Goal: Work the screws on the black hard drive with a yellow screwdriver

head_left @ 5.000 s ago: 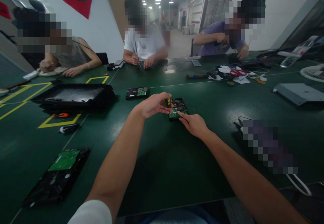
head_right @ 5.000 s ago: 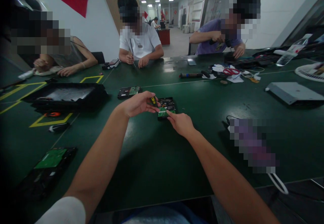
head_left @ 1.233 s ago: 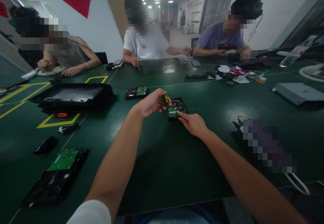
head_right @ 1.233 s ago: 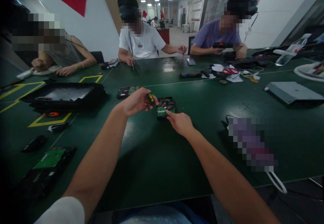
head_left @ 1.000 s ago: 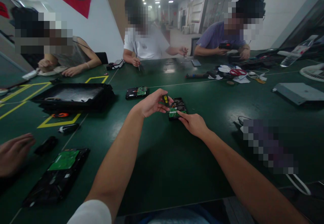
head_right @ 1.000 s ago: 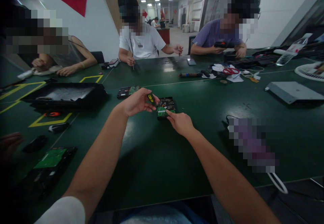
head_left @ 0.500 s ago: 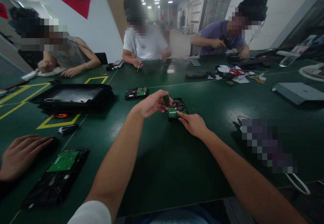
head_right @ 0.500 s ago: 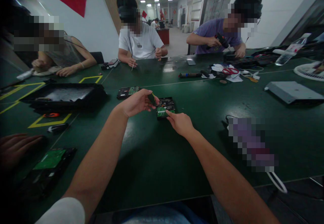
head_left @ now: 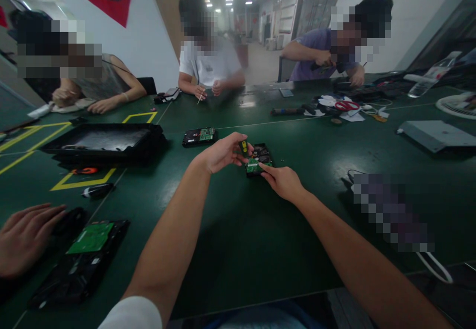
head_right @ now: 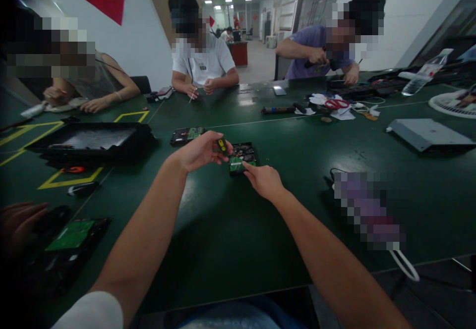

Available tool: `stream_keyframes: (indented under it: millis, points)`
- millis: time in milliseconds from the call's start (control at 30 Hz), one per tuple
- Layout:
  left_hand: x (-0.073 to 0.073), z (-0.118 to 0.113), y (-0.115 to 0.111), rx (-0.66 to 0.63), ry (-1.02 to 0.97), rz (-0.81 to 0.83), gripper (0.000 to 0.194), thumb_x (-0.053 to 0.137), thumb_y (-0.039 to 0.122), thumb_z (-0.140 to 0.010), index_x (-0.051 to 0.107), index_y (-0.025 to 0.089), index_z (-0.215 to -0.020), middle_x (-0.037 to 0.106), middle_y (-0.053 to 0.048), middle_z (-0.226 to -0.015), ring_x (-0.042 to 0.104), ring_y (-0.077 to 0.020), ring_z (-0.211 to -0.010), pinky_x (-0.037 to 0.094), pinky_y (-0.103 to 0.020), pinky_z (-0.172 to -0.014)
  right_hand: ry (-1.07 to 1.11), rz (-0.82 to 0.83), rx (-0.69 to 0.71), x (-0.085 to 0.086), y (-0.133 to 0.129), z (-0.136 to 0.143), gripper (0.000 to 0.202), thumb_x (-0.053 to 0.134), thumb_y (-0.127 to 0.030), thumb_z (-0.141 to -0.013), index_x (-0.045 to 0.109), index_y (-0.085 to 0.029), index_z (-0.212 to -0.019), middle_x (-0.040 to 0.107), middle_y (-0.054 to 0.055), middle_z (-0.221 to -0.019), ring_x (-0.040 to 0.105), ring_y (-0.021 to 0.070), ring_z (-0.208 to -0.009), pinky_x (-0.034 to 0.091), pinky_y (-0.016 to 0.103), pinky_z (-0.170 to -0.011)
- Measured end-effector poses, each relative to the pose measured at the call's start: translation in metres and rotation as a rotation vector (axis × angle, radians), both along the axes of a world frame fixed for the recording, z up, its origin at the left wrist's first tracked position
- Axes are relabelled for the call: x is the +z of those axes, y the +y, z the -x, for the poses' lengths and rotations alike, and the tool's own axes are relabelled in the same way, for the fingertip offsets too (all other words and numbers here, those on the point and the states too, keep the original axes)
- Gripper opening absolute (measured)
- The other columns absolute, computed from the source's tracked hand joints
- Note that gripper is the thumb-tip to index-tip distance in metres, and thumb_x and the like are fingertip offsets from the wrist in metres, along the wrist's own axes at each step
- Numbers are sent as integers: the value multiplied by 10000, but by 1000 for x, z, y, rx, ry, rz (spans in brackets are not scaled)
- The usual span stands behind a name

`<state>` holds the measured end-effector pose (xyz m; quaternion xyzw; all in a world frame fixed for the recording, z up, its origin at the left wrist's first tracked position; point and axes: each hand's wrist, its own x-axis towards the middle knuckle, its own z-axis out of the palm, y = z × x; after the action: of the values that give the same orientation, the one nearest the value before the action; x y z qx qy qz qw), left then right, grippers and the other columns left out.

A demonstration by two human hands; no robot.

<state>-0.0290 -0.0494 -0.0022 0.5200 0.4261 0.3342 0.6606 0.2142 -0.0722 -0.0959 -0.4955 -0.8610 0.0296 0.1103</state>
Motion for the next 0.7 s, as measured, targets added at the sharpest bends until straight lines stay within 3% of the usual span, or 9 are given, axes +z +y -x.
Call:
stream_keyframes:
  millis: [300, 433, 700]
  points:
    - [2, 3, -3, 32, 1, 20, 469, 670, 554, -826, 704, 140, -1043, 726, -122, -1041, 723, -240, -804, 543, -327, -690, 9, -4, -1, -2, 1, 0, 484, 399, -463, -1085, 527, -313, -1528, 789, 64, -1041, 723, 225, -853, 502, 307, -712]
    - [4, 4, -4, 21, -47, 59, 442, 688, 536, -819, 682, 137, -1007, 730, -133, -1039, 740, -255, -829, 571, -364, -756, 0, -5, -5, -3, 1, 0, 486, 402, -471, -1082, 532, -318, -1525, 790, 71, -1054, 730, 238, -874, 511, 318, -732]
    - [3, 1, -3, -74, -36, 71, 434, 642, 549, -840, 697, 135, -955, 722, -141, -1108, 760, -265, -848, 574, -333, -706, -3, 24, -13, 0, 0, 0, 491, 389, -476, -1086, 513, -324, -1536, 787, 74, -1082, 734, 237, -898, 522, 325, -761]
